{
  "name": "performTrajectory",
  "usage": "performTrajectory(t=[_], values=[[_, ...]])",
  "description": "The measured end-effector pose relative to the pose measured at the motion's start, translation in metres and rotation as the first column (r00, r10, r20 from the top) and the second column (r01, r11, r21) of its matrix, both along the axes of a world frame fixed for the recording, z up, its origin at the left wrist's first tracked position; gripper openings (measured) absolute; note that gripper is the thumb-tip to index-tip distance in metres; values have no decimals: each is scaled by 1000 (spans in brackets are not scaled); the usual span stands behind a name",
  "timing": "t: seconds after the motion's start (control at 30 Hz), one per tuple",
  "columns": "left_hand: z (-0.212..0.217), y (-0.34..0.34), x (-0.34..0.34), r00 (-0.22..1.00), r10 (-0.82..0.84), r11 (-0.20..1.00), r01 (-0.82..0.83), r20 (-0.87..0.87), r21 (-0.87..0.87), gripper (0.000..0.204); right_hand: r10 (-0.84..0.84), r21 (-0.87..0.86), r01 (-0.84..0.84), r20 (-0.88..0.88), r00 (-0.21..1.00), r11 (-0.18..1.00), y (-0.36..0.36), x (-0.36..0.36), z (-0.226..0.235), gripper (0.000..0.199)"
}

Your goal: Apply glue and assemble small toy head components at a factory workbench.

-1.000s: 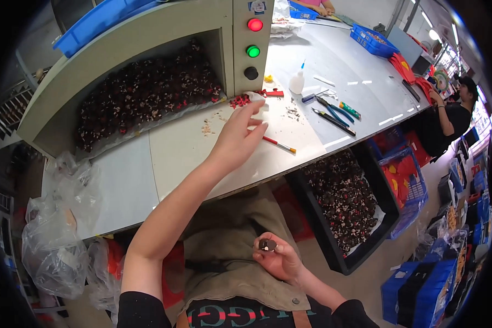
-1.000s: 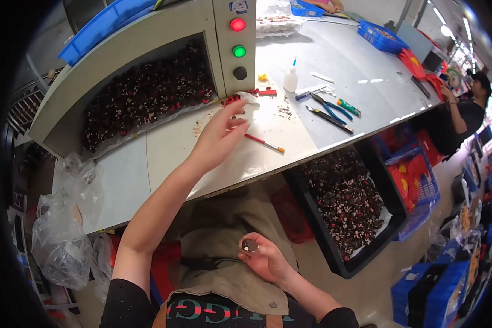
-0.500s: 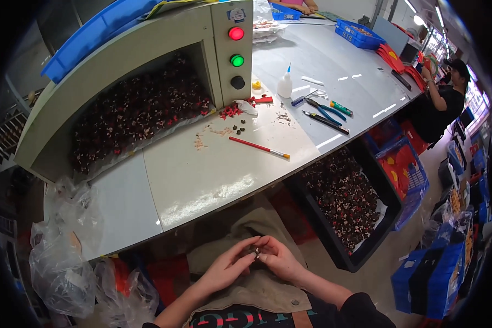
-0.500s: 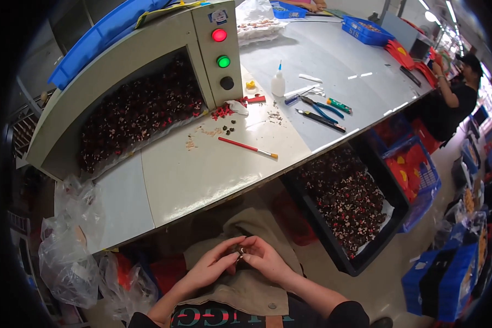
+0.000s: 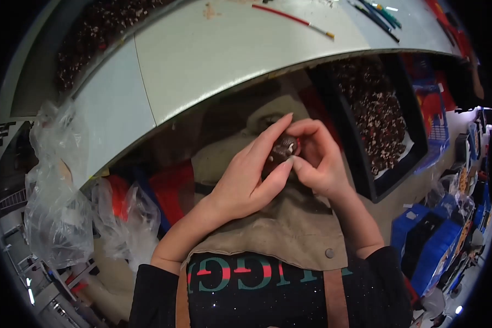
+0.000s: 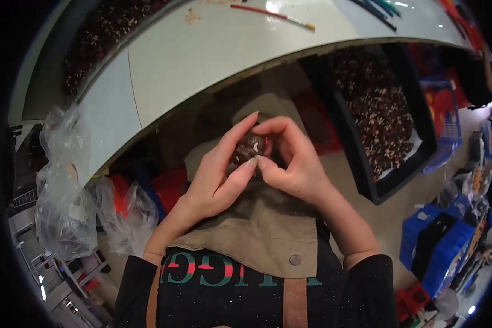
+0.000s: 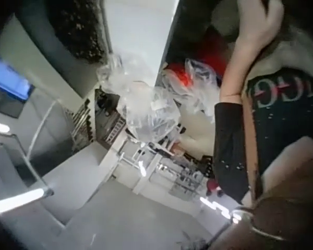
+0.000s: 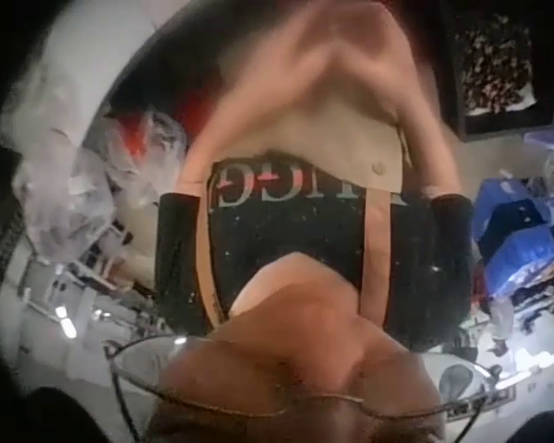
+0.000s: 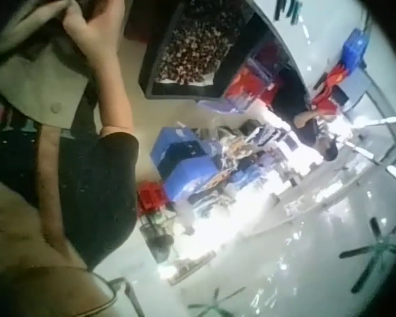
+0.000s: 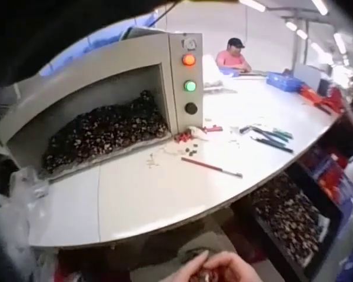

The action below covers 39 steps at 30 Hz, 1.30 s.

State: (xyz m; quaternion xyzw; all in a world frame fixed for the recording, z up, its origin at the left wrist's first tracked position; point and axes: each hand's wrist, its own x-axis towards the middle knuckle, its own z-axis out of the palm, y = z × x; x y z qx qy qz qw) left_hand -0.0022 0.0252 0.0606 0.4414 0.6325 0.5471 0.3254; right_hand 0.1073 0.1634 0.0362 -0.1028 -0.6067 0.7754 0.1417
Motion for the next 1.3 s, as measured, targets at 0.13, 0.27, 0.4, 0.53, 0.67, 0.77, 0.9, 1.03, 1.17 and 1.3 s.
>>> performTrajectory(t=[0.13, 0.27, 0.4, 0.53, 0.67, 0.77, 0.9, 1.03, 1.17, 1.3], values=[[-7, 2, 1, 994, -6, 997, 14, 106, -71, 62, -7, 16, 7, -30, 1000, 1000, 2, -2, -14, 43], [-17, -5, 9, 999, -10, 999, 12, 51, -35, 62, 46, 84, -47, 6, 999, 995, -1, 7, -14, 44], [-13, -11, 16, 992, 17, 998, -9, 127, -63, 61, 87, 222, -83, -12, 996, 972, 0, 8, -12, 44], [-14, -8, 14, 991, 21, 998, -14, 134, -58, 62, 106, 355, -84, -44, 993, 931, 7, 2, -10, 42], [-13, -8, 13, 993, 31, 993, -18, 113, -115, 62, 106, 448, -70, -55, 993, 891, 7, 0, -6, 42], [-20, -8, 8, 996, 15, 993, -4, 87, -119, 61, 115, 570, -94, -1, 993, 816, 11, -6, -3, 43], [-26, -14, 10, 992, -27, 998, 34, 120, -58, 60, 125, 573, -117, 26, 992, 811, 8, -4, -3, 42], [-27, -14, 10, 965, -30, 996, 51, 262, -74, 60, 125, 575, -109, 10, 992, 811, 7, -6, -4, 42], [-27, -16, 10, 911, -12, 990, 70, 413, -124, 58, 130, 553, -118, 17, 991, 825, 6, -9, -7, 42], [-31, -19, 10, 851, -11, 994, 67, 524, -88, 60, 135, 581, -107, -6, 991, 807, 3, -14, -4, 41]])
